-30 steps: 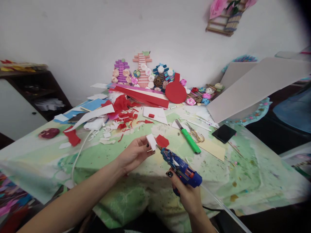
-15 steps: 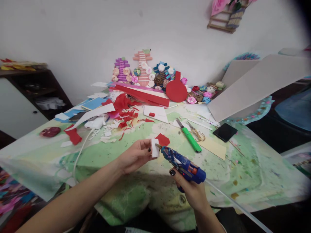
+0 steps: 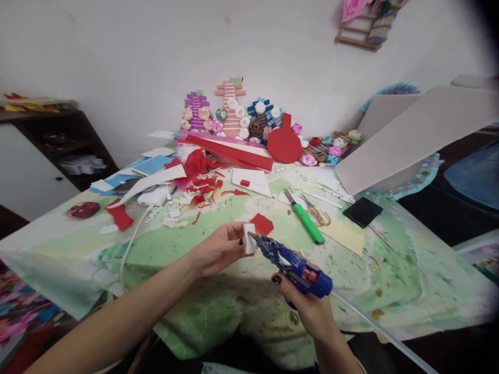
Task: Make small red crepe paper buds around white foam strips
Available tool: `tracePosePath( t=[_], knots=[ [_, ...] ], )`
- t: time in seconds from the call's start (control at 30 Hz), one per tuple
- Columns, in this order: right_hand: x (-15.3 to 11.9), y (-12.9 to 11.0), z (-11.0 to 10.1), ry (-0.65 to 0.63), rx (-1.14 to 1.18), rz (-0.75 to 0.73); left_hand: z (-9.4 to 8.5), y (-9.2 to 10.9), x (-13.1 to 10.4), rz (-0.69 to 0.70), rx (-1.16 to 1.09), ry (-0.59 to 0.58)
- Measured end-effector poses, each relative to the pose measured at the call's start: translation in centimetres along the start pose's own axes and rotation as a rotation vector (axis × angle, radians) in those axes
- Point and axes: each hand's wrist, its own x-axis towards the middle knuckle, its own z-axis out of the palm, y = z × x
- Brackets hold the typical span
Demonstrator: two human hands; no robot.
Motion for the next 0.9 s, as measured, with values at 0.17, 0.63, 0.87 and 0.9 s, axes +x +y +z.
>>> tracePosePath(
  t=[0.17, 0.63, 0.87, 0.9],
  knots=[
    [-0.28, 0.41, 0.0, 0.008, -0.038, 0.0, 0.0, 0.22, 0.18, 0.02, -0.066, -0.009],
    [-0.23, -0.12, -0.39, -0.007, -0.055, -0.076, -0.21, 0.32, 0.14, 0.007, -0.09, -0.041],
    [0.19, -0.27, -0.29, 0.051, 0.042, -0.027, -0.28, 0.21, 0.17, -0.022, -0.041, -0.017],
    [0.18, -0.39, -0.23, 0.067, 0.051, -0.023, -0.25, 0.23, 0.17, -0.022, -0.034, -0.021]
  ],
)
